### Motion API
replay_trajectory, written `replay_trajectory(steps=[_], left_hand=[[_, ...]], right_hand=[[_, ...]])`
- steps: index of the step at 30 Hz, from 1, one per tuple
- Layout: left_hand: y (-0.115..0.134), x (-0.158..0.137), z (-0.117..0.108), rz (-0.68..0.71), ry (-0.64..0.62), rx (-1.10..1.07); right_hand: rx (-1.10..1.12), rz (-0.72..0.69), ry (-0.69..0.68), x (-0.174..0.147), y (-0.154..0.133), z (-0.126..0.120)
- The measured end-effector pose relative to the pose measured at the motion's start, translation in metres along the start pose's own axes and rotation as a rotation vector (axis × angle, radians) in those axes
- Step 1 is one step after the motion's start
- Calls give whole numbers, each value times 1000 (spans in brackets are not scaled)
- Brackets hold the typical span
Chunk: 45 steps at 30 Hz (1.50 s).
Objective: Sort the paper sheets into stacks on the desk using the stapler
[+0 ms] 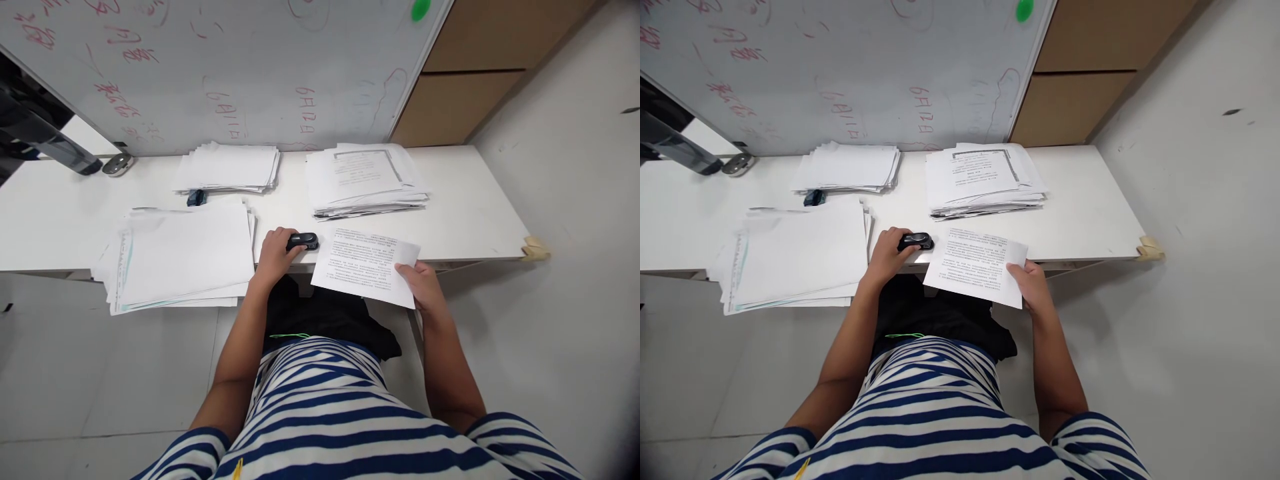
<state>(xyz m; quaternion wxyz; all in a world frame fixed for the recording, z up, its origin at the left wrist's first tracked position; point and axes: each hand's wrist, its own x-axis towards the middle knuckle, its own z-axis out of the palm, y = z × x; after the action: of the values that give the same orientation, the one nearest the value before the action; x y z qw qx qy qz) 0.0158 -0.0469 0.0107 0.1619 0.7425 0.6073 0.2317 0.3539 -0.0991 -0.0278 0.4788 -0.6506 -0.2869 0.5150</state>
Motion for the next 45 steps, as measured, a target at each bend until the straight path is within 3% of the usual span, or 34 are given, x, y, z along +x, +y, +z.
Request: replay_trajectory(steps=[7, 11, 14, 18, 23, 28, 37, 45], left_hand=[[-1, 0, 2, 9, 8, -1], [2, 4, -7, 19, -93, -27], [12, 12, -20, 0, -181, -53], [37, 36, -29, -29, -95, -92], [59, 66, -5, -95, -53, -21], [53, 73, 23, -159, -99, 48], [50, 75, 33, -221, -142, 84], [51, 72, 37, -185, -101, 111]], right_hand=[[-7, 2, -64, 3, 2, 13], [-23, 4, -202, 3, 1, 31], [-38, -91, -261, 2, -5, 43], [-78, -202, -206, 3, -14, 50], [-182, -260, -212, 7, -23, 46], [-141, -265, -286, 14, -28, 40], [-102, -215, -330, 26, -26, 35], [-124, -164, -342, 26, -33, 35]])
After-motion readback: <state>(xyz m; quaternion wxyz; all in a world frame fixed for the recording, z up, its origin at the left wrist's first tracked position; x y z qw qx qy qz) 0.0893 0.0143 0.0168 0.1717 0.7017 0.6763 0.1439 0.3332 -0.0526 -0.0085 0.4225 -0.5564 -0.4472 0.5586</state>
